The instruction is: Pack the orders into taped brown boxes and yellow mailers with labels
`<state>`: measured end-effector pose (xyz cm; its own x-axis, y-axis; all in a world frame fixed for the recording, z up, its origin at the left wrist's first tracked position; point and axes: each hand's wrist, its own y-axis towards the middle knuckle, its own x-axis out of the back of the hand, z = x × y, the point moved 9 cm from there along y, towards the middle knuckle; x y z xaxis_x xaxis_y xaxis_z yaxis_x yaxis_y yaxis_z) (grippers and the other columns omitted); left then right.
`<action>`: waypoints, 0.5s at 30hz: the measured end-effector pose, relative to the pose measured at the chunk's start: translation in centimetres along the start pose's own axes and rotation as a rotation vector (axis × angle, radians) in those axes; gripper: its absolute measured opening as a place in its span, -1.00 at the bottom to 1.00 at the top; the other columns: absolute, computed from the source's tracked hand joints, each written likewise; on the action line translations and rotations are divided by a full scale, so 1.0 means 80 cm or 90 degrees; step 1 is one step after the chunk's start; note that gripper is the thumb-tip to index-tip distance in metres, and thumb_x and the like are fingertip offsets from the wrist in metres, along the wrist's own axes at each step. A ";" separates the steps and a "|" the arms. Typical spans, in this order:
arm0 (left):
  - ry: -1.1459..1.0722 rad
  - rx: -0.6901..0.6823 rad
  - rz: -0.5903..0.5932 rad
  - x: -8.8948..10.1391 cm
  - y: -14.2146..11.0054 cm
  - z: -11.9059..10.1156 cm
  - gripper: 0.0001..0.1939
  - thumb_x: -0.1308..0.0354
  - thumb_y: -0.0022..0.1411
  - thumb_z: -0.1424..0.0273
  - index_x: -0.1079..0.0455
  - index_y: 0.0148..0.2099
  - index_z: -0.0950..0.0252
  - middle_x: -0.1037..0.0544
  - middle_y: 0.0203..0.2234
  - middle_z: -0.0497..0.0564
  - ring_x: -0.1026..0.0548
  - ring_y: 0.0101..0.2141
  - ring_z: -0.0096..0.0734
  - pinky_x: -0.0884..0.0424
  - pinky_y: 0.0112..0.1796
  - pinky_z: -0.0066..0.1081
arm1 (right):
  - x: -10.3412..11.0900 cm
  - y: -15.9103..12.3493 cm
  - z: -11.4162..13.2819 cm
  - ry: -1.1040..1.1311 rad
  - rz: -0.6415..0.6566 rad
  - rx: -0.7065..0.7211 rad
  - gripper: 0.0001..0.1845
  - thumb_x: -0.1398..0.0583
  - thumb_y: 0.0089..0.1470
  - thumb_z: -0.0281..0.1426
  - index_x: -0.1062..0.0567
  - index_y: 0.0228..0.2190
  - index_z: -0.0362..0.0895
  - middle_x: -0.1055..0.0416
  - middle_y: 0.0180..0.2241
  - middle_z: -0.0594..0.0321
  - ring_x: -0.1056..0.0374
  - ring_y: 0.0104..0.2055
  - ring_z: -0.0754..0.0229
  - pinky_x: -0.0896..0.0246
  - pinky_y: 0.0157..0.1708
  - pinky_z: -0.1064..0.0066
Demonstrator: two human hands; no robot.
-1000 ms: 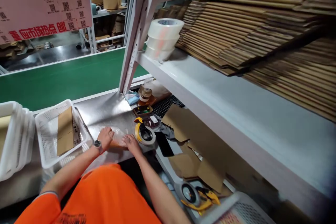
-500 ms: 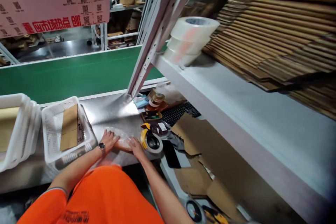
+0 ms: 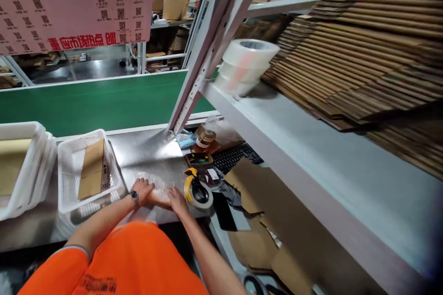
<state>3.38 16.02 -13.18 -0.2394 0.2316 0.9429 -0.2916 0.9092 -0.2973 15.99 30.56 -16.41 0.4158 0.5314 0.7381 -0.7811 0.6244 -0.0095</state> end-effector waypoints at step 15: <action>-0.067 0.000 0.016 0.002 0.038 0.013 -0.29 -0.29 0.55 -0.12 -0.63 0.32 0.43 -0.72 0.08 0.40 -0.67 0.04 0.08 -0.54 0.08 -0.10 | -0.029 0.021 0.010 -0.273 0.252 0.113 -0.61 -0.15 0.40 -0.58 -0.74 0.03 -0.09 -0.69 0.25 -0.05 -0.52 0.29 -0.04 -0.39 0.27 0.12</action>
<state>1.48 18.45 -14.07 -0.3428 0.2168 0.9140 -0.2846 0.9033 -0.3210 13.36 29.92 -17.62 -0.1183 0.4021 0.9079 -0.9190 0.3020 -0.2535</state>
